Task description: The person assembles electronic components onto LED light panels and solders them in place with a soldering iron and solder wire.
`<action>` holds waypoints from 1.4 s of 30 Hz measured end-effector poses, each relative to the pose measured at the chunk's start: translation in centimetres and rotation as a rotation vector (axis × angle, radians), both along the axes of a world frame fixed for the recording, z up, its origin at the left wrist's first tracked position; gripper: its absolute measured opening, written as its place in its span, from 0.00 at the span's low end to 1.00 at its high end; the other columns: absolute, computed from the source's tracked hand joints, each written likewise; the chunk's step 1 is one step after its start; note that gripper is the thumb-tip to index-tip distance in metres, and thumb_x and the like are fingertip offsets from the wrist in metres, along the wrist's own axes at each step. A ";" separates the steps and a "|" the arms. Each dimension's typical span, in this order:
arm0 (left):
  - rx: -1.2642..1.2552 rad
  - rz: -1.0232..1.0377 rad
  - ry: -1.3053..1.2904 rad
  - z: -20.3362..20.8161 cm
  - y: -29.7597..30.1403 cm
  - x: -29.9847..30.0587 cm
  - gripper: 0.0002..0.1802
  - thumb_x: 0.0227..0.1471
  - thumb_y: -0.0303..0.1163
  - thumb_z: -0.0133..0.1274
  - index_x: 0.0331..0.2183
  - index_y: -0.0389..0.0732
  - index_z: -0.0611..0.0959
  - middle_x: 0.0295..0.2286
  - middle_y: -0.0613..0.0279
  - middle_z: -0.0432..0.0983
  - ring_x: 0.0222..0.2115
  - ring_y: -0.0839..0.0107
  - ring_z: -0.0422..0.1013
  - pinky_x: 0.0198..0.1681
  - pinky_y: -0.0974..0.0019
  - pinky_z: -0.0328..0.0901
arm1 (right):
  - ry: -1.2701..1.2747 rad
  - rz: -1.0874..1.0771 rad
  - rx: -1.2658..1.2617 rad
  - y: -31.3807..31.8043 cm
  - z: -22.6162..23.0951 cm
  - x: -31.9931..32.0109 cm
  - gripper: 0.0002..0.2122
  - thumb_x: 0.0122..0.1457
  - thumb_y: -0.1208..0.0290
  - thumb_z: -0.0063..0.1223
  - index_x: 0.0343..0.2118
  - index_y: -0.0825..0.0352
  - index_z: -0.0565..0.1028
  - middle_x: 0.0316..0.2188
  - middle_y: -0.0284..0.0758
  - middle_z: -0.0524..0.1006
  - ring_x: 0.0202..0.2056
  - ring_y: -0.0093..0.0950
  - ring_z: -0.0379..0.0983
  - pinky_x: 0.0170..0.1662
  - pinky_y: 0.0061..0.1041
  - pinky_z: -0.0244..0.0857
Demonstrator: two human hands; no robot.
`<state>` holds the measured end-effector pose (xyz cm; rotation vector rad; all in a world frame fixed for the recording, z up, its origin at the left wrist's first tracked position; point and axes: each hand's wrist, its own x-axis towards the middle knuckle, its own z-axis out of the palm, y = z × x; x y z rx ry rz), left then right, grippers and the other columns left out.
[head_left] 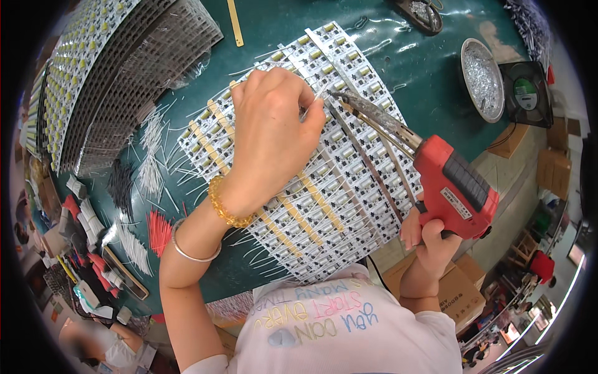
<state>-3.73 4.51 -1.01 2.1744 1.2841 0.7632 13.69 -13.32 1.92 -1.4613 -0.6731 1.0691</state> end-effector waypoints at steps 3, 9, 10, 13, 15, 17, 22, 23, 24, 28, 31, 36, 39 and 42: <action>0.003 -0.004 0.002 0.0 0.1 0.1 0.06 0.39 0.27 0.56 0.18 0.38 0.75 0.24 0.60 0.70 0.30 0.63 0.64 0.37 0.62 0.53 | 0.012 0.008 0.039 -0.2 -0.3 0.2 0.29 0.50 0.64 0.58 0.50 0.73 0.60 0.15 0.31 0.66 0.13 0.19 0.62 0.15 0.17 0.55; -0.009 0.003 0.013 0.1 0.1 0.0 0.06 0.39 0.27 0.56 0.18 0.38 0.76 0.24 0.60 0.70 0.30 0.63 0.64 0.37 0.62 0.53 | -0.029 0.047 0.046 -0.2 -0.5 0.0 0.25 0.50 0.71 0.57 0.49 0.73 0.61 0.17 0.32 0.68 0.14 0.19 0.63 0.15 0.17 0.56; -0.013 0.003 0.012 0.1 0.1 0.0 0.06 0.39 0.27 0.56 0.18 0.38 0.76 0.24 0.59 0.70 0.30 0.63 0.64 0.38 0.62 0.53 | -0.064 0.037 0.034 -0.3 -0.6 0.0 0.25 0.49 0.70 0.58 0.49 0.73 0.62 0.18 0.32 0.68 0.15 0.19 0.63 0.16 0.17 0.56; -0.007 0.000 0.010 0.1 0.1 -0.1 0.06 0.39 0.27 0.56 0.18 0.38 0.76 0.24 0.59 0.70 0.30 0.62 0.64 0.38 0.62 0.53 | -0.100 -0.007 -0.007 -0.6 -0.4 -0.2 0.26 0.48 0.69 0.60 0.48 0.73 0.63 0.18 0.32 0.69 0.15 0.19 0.63 0.16 0.16 0.57; 0.004 -0.002 0.009 0.1 0.1 -0.1 0.06 0.39 0.27 0.55 0.18 0.38 0.76 0.24 0.59 0.70 0.30 0.62 0.64 0.38 0.62 0.53 | -0.100 -0.040 -0.034 -0.5 -0.3 -0.3 0.26 0.48 0.67 0.61 0.48 0.73 0.63 0.18 0.32 0.69 0.15 0.19 0.63 0.17 0.16 0.57; -0.003 -0.004 0.011 0.2 0.1 0.0 0.06 0.39 0.27 0.55 0.18 0.38 0.76 0.24 0.59 0.70 0.30 0.62 0.64 0.38 0.61 0.53 | -0.052 -0.040 0.028 -0.4 -0.1 -0.3 0.27 0.47 0.65 0.61 0.47 0.72 0.64 0.17 0.31 0.69 0.14 0.19 0.63 0.17 0.17 0.57; 0.004 -0.006 0.037 0.3 0.0 -0.1 0.06 0.40 0.27 0.55 0.19 0.38 0.75 0.24 0.61 0.71 0.30 0.64 0.65 0.37 0.63 0.54 | -0.050 -0.020 -0.029 -0.5 0.0 -0.1 0.28 0.48 0.63 0.61 0.48 0.73 0.62 0.15 0.31 0.68 0.14 0.19 0.63 0.16 0.17 0.56; -0.020 -0.007 0.016 0.3 0.0 0.0 0.06 0.39 0.27 0.56 0.18 0.37 0.76 0.24 0.59 0.71 0.30 0.62 0.65 0.37 0.61 0.53 | -0.045 -0.026 -0.015 -0.5 0.0 -0.2 0.29 0.48 0.63 0.61 0.48 0.73 0.62 0.15 0.31 0.67 0.14 0.19 0.63 0.16 0.17 0.56; -0.018 -0.008 0.017 0.1 0.0 -0.1 0.06 0.39 0.27 0.56 0.18 0.37 0.76 0.24 0.59 0.71 0.30 0.62 0.65 0.37 0.61 0.53 | -0.044 -0.027 -0.014 -0.4 0.0 -0.3 0.29 0.48 0.63 0.61 0.48 0.73 0.62 0.15 0.31 0.67 0.14 0.19 0.63 0.16 0.17 0.56; 0.168 0.001 -0.097 0.9 -0.6 -0.4 0.07 0.42 0.27 0.55 0.18 0.38 0.76 0.18 0.62 0.70 0.22 0.64 0.65 0.37 0.62 0.54 | -0.182 -0.075 0.042 -0.5 0.8 -0.8 0.32 0.53 0.52 0.52 0.45 0.81 0.61 0.10 0.28 0.62 0.10 0.18 0.58 0.16 0.17 0.54; 0.040 -0.004 -0.110 1.5 -1.2 -0.1 0.07 0.44 0.28 0.55 0.18 0.39 0.76 0.13 0.63 0.69 0.18 0.66 0.65 0.35 0.64 0.54 | -0.182 -0.093 0.048 -1.0 1.3 -0.7 0.34 0.52 0.50 0.52 0.45 0.82 0.60 0.09 0.27 0.61 0.10 0.17 0.57 0.16 0.16 0.54; -0.192 0.031 -0.124 0.3 -1.2 0.2 0.08 0.45 0.29 0.54 0.19 0.38 0.77 0.12 0.63 0.70 0.17 0.68 0.66 0.32 0.66 0.53 | -0.176 -0.073 0.003 -1.7 0.9 -0.8 0.36 0.52 0.47 0.50 0.46 0.82 0.59 0.09 0.27 0.61 0.10 0.17 0.57 0.16 0.16 0.54; -0.221 0.029 -0.089 0.5 -0.9 0.2 0.08 0.44 0.30 0.54 0.18 0.38 0.77 0.13 0.62 0.71 0.17 0.68 0.66 0.32 0.66 0.53 | -0.296 -0.002 0.027 -2.1 -0.1 0.1 0.36 0.52 0.46 0.49 0.46 0.82 0.59 0.09 0.27 0.61 0.10 0.17 0.58 0.16 0.16 0.54; -0.236 0.035 -0.035 0.5 -0.6 0.3 0.08 0.44 0.31 0.55 0.19 0.38 0.77 0.13 0.61 0.71 0.17 0.67 0.67 0.31 0.65 0.53 | -0.416 0.096 0.002 -2.0 -0.7 0.6 0.35 0.52 0.47 0.49 0.45 0.82 0.60 0.09 0.27 0.61 0.10 0.17 0.58 0.16 0.17 0.54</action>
